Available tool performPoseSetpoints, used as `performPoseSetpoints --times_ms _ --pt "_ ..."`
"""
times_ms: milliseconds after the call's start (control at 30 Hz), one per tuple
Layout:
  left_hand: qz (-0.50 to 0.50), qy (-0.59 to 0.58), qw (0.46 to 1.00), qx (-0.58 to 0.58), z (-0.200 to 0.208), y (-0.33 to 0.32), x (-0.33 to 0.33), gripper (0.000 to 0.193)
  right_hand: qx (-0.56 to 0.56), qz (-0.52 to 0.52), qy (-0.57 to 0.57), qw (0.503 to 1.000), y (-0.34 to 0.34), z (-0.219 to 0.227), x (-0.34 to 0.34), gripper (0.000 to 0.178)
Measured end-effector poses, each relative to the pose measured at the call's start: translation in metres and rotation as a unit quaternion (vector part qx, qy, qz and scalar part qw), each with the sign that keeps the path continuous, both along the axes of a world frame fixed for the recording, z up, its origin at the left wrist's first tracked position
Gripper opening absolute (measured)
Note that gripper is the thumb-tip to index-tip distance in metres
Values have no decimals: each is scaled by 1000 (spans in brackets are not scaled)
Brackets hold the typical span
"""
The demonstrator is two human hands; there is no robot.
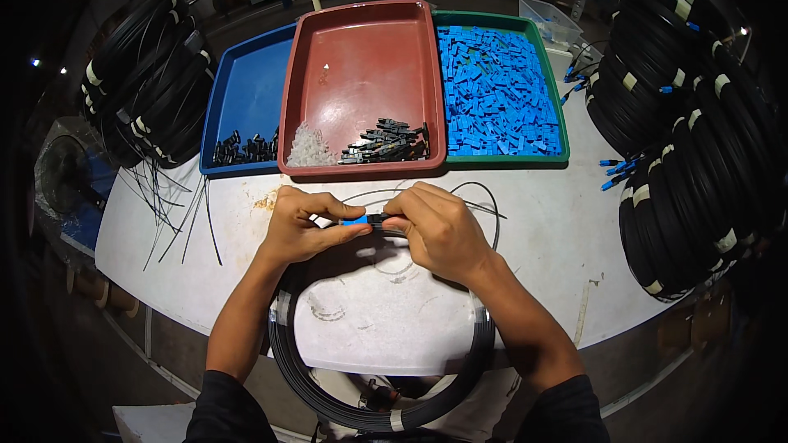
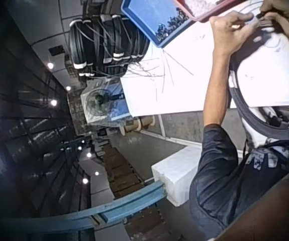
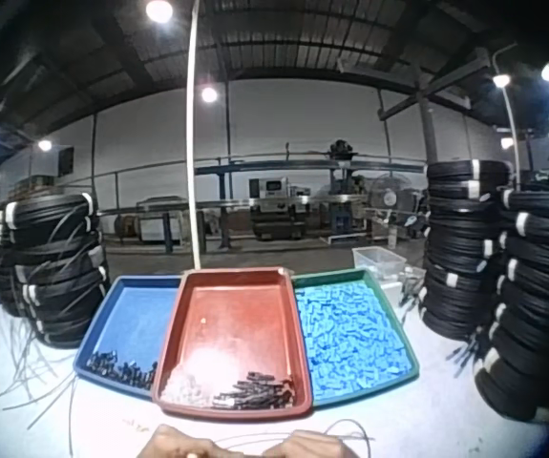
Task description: The person stacks coiled cables on the work table, places a new coiled cable in front of them, and attaches plastic connector parts onto the cable ends by hand.
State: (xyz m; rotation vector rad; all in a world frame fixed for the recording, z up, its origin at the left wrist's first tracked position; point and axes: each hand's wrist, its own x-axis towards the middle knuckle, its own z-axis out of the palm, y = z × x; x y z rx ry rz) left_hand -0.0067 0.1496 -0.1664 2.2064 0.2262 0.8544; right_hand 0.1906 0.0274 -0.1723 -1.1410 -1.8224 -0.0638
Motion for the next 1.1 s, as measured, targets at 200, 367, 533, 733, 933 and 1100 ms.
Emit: performPoseSetpoints --times_ms 200,367,533,733,933,1100 --pt "1 -20 1000 -13 -5 3 2 16 6 -5 -4 1000 0 0 1 16" --pt "-4 -6 1000 -17 -4 2 0 17 4 -4 -18 1000 -1 0 -1 17" --pt "3 17 1000 -12 -2 0 0 17 -3 -15 -35 999 -4 3 -1 17" --pt "3 -2 1000 -12 -7 -1 1 18 12 -31 -75 997 -2 -1 -1 18" --pt "3 3 1000 -8 -5 -1 1 17 26 -23 -66 997 -1 -3 0 17" --pt "0 -15 1000 -6 -4 -2 0 16 33 -18 -60 997 -1 0 0 17"
